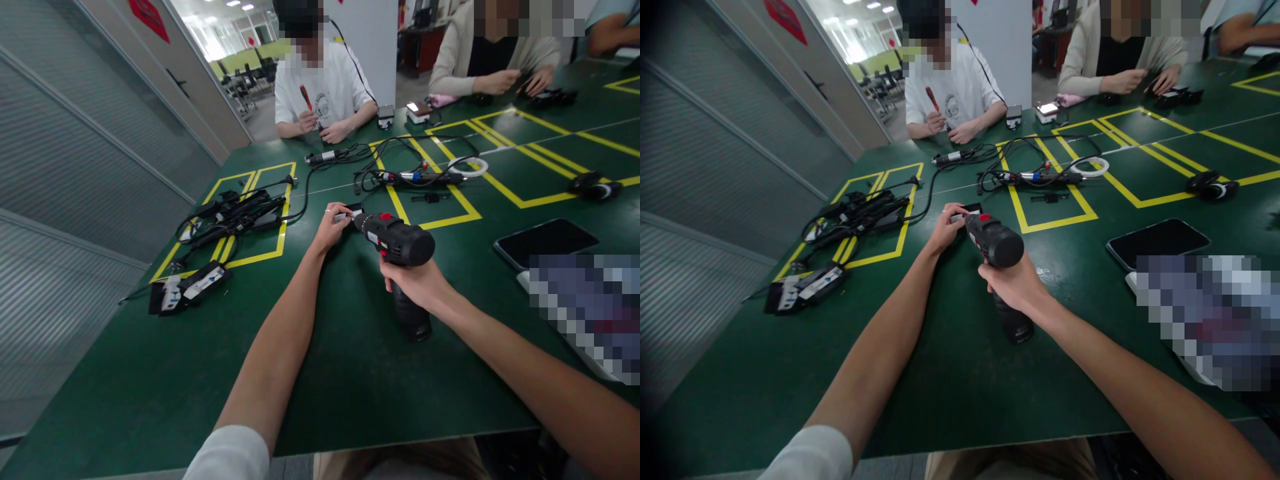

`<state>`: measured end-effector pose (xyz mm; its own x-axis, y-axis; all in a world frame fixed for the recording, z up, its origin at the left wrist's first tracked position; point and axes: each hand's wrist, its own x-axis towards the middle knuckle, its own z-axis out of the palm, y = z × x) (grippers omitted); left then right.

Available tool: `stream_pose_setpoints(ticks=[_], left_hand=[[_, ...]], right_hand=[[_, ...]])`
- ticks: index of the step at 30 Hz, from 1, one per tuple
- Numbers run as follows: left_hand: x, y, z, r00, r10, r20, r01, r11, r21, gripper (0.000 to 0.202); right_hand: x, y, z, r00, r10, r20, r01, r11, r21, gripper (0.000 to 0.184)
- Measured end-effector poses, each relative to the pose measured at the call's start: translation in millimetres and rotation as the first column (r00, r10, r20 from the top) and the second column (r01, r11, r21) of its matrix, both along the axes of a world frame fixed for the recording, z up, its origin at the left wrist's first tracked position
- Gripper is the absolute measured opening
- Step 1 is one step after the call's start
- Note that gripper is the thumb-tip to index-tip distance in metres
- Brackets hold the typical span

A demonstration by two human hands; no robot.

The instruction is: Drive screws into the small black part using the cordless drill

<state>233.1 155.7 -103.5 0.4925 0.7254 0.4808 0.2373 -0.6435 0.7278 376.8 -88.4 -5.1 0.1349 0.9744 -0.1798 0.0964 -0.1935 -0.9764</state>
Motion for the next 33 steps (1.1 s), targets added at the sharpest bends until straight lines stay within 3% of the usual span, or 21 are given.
stream_pose_setpoints(ticks=[33], left_hand=[[0.3, -3.3, 2.0, 1.0, -0.005, 0.004, 0.005, 1.0, -0.028, 0.015]], right_hand=[[-1.0, -1.7, -1.0, 1.0, 0.016, -0.025, -0.015, 1.0, 0.024, 0.004]])
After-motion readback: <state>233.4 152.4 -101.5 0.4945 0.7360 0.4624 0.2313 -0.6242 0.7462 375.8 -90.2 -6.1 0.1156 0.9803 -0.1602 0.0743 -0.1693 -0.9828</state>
